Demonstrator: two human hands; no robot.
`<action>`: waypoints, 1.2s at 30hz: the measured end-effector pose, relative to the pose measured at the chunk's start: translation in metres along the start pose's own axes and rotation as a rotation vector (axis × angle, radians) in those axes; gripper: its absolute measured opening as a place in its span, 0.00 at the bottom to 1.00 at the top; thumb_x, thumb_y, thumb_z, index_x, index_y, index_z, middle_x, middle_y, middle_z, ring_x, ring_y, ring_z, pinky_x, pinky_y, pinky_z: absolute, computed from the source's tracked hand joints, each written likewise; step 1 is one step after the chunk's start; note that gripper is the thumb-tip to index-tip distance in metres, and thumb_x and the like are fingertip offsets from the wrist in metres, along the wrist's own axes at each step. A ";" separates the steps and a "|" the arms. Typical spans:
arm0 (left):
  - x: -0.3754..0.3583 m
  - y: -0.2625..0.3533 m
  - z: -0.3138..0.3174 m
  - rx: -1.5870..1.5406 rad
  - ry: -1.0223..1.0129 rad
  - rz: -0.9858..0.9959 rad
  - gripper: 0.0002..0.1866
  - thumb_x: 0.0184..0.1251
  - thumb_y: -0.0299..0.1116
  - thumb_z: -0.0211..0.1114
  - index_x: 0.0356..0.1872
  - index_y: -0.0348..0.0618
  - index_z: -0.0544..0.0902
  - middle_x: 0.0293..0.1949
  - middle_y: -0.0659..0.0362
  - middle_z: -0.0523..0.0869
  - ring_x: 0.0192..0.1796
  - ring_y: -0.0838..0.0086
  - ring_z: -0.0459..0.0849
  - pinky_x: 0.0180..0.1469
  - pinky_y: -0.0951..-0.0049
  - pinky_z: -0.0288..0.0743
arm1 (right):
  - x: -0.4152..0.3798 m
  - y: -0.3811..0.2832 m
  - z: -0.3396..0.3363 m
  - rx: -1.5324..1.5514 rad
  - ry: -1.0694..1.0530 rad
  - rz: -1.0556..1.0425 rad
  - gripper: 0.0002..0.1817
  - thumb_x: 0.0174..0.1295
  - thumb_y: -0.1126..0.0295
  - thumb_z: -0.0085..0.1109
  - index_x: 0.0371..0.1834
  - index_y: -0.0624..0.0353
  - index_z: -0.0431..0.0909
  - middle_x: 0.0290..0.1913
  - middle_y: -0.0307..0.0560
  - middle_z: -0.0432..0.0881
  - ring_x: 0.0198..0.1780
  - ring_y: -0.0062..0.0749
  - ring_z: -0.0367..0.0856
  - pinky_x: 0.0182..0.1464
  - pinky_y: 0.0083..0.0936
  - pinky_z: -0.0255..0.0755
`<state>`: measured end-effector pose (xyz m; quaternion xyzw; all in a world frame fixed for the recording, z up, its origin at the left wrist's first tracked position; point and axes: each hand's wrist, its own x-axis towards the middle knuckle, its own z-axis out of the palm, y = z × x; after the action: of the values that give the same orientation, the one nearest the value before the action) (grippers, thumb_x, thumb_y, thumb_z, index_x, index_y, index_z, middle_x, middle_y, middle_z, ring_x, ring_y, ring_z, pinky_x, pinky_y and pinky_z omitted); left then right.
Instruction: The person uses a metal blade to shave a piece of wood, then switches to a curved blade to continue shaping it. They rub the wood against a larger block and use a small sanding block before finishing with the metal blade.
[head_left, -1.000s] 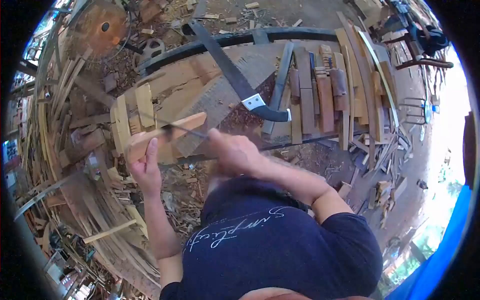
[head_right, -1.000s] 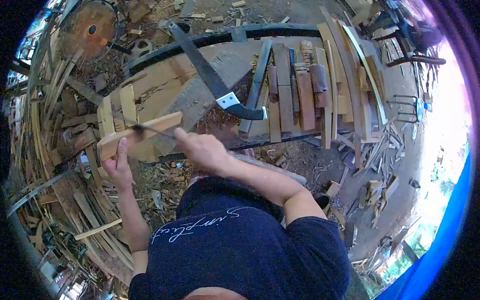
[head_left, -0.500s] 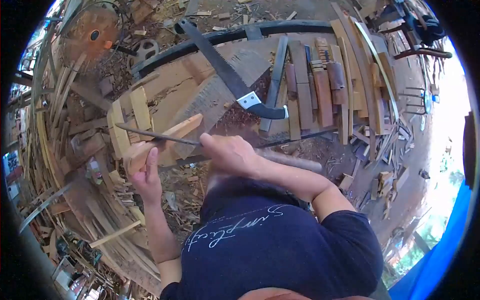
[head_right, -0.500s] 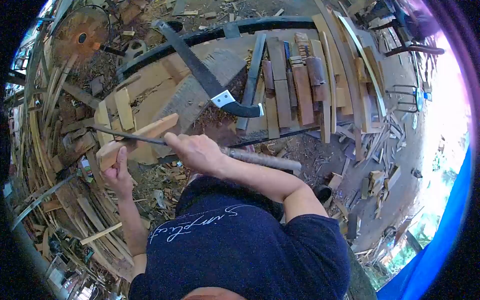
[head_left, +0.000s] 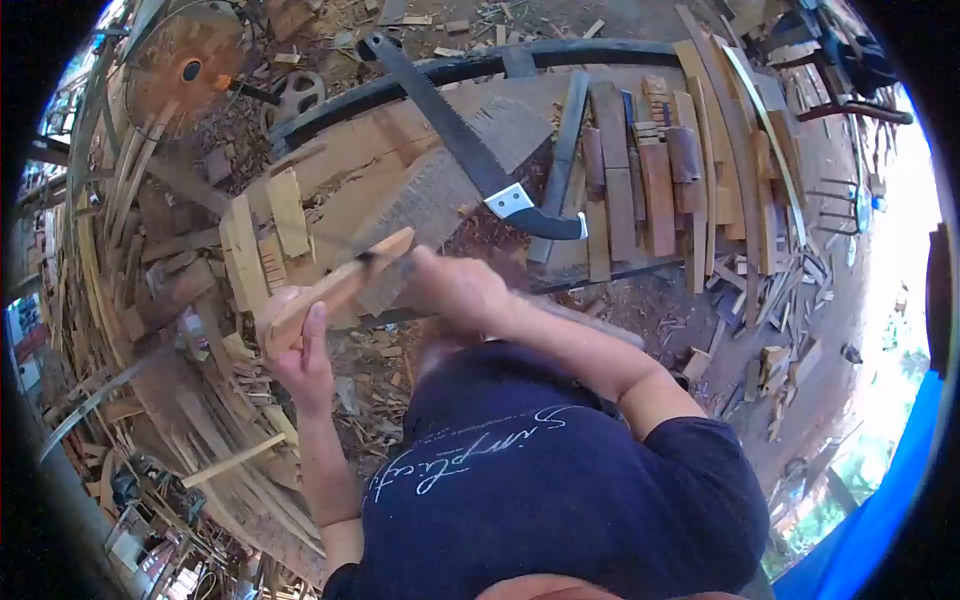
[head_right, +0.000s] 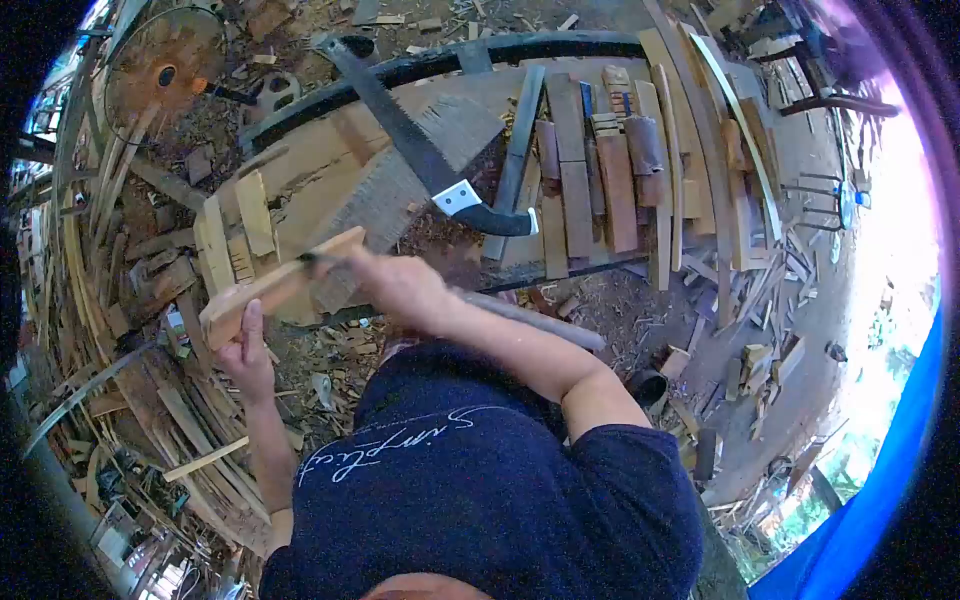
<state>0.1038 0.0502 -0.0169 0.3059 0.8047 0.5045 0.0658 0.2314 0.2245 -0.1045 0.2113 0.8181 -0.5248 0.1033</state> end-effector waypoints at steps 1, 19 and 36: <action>0.001 0.000 -0.002 0.004 0.009 0.005 0.09 0.66 0.23 0.65 0.46 0.34 0.80 0.51 0.54 0.79 0.51 0.72 0.78 0.53 0.71 0.73 | 0.009 0.026 0.009 -0.059 0.058 0.017 0.17 0.65 0.59 0.52 0.47 0.59 0.63 0.34 0.65 0.83 0.41 0.62 0.83 0.42 0.51 0.75; 0.017 0.005 -0.002 -0.035 0.118 -0.007 0.10 0.69 0.25 0.64 0.49 0.36 0.77 0.46 0.62 0.78 0.50 0.79 0.76 0.56 0.76 0.70 | -0.008 0.131 0.020 0.107 0.120 0.033 0.16 0.70 0.67 0.49 0.56 0.57 0.60 0.24 0.56 0.78 0.30 0.51 0.82 0.32 0.47 0.74; -0.001 -0.005 0.004 0.062 -0.125 0.234 0.13 0.67 0.23 0.64 0.51 0.36 0.76 0.52 0.51 0.82 0.53 0.67 0.81 0.56 0.69 0.74 | -0.013 0.079 0.007 -0.169 0.187 -0.007 0.13 0.60 0.73 0.48 0.47 0.57 0.61 0.28 0.58 0.82 0.36 0.56 0.83 0.33 0.49 0.74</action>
<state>0.1046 0.0510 -0.0233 0.4302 0.7732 0.4635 0.0471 0.2786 0.2436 -0.1663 0.2469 0.8663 -0.4323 0.0425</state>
